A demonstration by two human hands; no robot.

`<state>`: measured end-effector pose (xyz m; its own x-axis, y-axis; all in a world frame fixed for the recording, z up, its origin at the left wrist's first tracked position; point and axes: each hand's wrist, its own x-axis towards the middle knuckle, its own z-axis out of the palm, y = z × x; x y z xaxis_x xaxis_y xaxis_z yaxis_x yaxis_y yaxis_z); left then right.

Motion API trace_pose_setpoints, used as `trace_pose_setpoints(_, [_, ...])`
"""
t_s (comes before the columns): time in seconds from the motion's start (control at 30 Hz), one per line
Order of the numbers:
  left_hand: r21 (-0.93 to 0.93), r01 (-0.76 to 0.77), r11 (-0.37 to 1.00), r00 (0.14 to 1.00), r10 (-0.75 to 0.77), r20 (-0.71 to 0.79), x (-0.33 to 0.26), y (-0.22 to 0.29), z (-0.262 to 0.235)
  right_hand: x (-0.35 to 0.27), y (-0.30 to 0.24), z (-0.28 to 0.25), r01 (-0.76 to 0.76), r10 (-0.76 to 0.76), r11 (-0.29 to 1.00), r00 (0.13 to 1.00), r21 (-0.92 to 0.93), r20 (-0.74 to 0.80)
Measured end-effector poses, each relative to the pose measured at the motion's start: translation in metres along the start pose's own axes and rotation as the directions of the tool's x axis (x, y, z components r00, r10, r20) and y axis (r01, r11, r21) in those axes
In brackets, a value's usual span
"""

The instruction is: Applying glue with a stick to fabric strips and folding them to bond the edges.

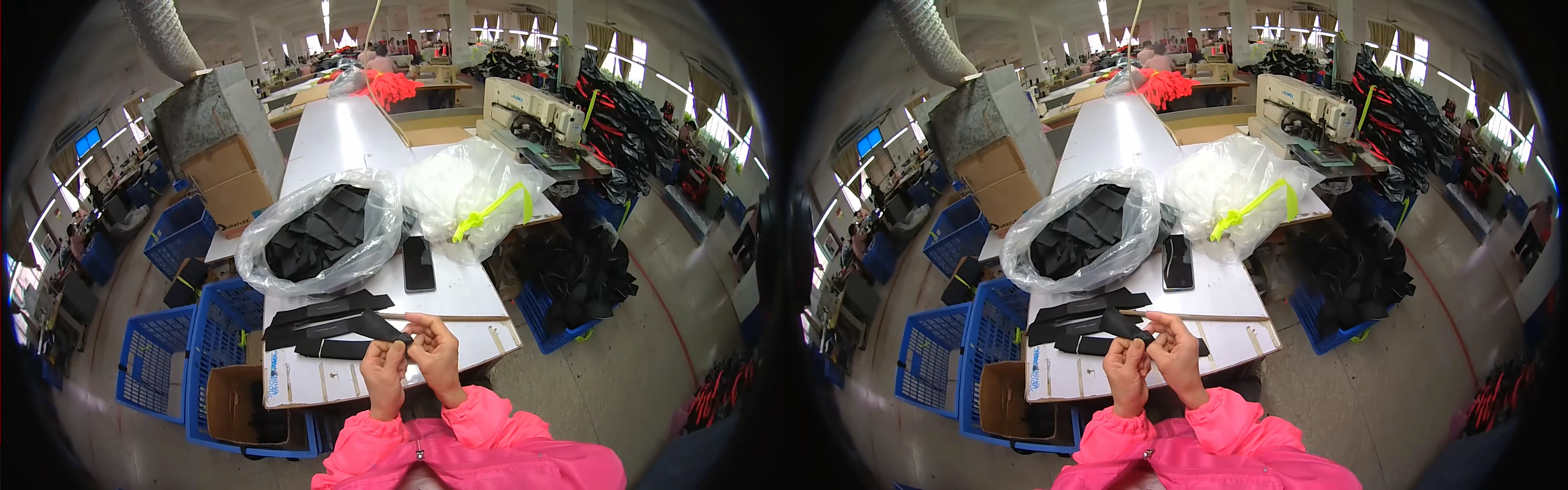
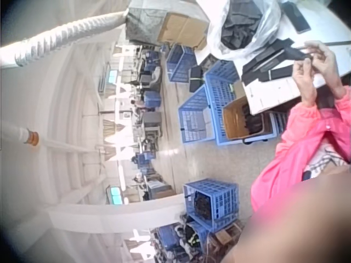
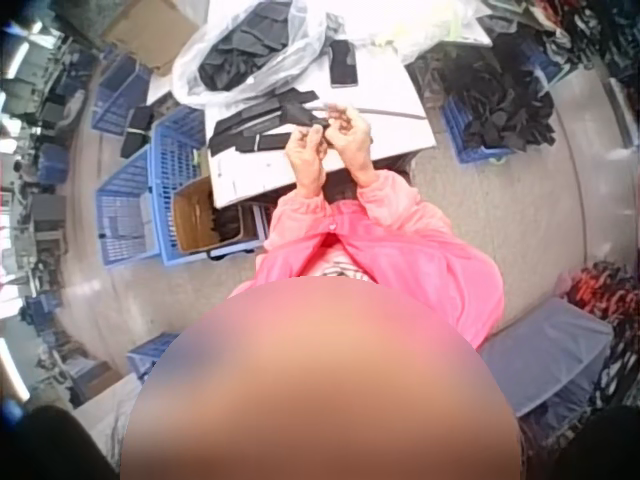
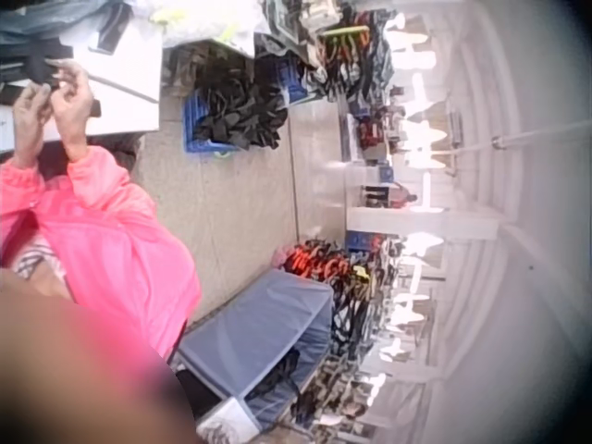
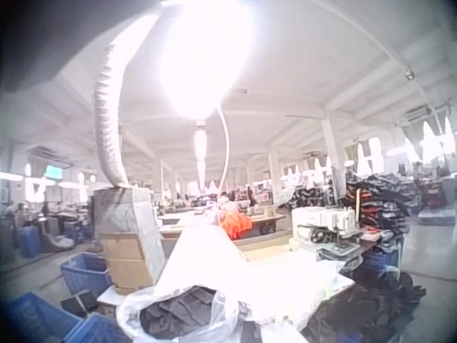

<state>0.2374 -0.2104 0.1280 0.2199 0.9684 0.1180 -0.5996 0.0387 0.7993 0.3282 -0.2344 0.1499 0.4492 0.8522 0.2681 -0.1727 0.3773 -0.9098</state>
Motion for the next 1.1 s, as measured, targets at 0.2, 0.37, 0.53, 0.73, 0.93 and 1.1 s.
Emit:
trace_pose_setpoints(0.2, [0.335, -0.187, 0.923, 0.978, 0.208, -0.028, 0.0, 0.01, -0.003, 0.0, -0.003, 0.0, -0.117, 0.108, 0.987, 0.99, 0.109, 0.089])
trace_pose_setpoints(0.37, [0.082, -0.045, 0.996, 0.99, 0.033, 0.138, 0.007, 0.03, -0.003, 0.007, 0.008, -0.011, -0.568, 0.314, 0.467, 0.823, 0.678, 0.473])
trace_pose_setpoints(0.53, [-0.072, 0.127, 0.989, 0.973, -0.11, 0.202, 0.007, 0.034, -0.007, 0.009, 0.01, -0.015, -0.634, 0.188, 0.322, 0.771, 0.703, 0.608])
trace_pose_setpoints(0.73, [-0.126, 0.035, 0.991, 0.994, -0.021, 0.11, 0.008, 0.022, -0.011, 0.013, -0.003, -0.009, -0.48, 0.307, 0.692, 0.871, 0.538, 0.383])
trace_pose_setpoints(0.93, [0.015, -0.021, 1.0, 0.998, 0.02, 0.064, 0.012, 0.017, -0.011, 0.008, -0.003, -0.006, -0.451, 0.371, 0.755, 0.892, 0.476, 0.257])
trace_pose_setpoints(1.1, [0.012, -0.012, 1.0, 0.995, 0.011, 0.094, 0.012, 0.015, -0.015, 0.007, 0.003, -0.017, -0.568, 0.392, 0.609, 0.822, 0.554, 0.413])
